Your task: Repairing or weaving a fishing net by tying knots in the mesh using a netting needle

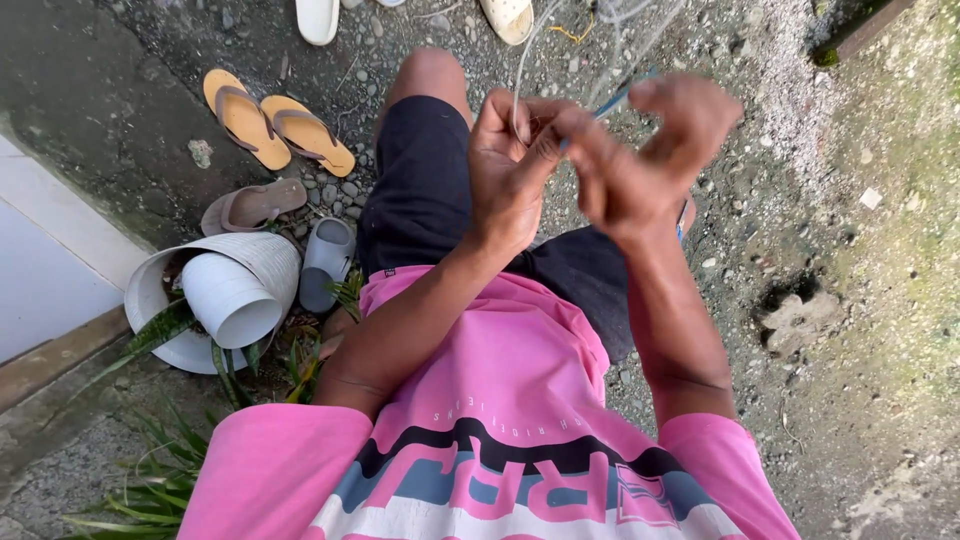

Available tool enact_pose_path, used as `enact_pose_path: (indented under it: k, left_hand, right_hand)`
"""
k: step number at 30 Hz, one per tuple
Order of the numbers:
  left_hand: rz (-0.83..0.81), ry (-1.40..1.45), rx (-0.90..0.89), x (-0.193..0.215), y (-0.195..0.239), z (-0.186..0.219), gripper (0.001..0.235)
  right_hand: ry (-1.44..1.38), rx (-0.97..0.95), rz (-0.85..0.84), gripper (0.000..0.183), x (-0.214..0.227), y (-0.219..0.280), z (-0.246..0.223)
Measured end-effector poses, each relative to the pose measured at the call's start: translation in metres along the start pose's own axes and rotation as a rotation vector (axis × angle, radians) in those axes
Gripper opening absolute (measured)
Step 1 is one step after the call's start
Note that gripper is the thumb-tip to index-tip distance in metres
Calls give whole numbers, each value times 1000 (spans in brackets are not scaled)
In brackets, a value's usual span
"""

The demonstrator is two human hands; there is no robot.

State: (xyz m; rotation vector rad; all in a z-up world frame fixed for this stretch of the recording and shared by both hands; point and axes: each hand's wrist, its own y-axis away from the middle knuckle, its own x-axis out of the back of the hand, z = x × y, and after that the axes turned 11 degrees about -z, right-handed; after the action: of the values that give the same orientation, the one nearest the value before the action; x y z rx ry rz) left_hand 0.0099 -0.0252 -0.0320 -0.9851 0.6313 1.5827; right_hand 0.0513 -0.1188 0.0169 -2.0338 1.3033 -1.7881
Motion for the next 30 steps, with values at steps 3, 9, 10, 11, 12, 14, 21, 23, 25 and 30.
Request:
enact_pose_path:
  k: [3, 9, 10, 11, 12, 14, 21, 23, 25, 30]
  left_hand:
    - [71, -102, -26, -13, 0, 13, 37]
    - [-10, -129, -35, -2, 0, 17, 35]
    - [-7, -95, 1, 0, 1, 17, 36]
    - [-4, -60, 37, 1, 2, 17, 36]
    - [-15, -64, 39, 3, 2, 18, 36]
    - [-32, -61, 88, 9, 3, 20, 32]
    - [-14, -76, 207, 17, 1, 29, 33]
    - [-58, -125, 213, 18, 1, 32, 37]
    - [-76, -94, 203, 19, 5, 32, 35]
    - [-204, -51, 203, 14, 9, 46, 24]
  right_hand:
    - [525, -128, -103, 46, 14, 27, -36]
    - [-409, -340, -434, 35, 66, 16, -71]
    - [-137, -298, -205, 28, 55, 13, -63]
    - [135, -246, 21, 24, 45, 9, -55]
    - [139, -247, 32, 24, 46, 10, -54]
    - [33, -387, -339, 24, 50, 12, -51]
    - [-306, -284, -510, 23, 34, 39, -71]
    - [-493, -175, -424, 32, 25, 51, -69]
    - [-537, -163, -403, 34, 31, 49, -61]
    - [-207, -387, -290, 27, 54, 40, -45]
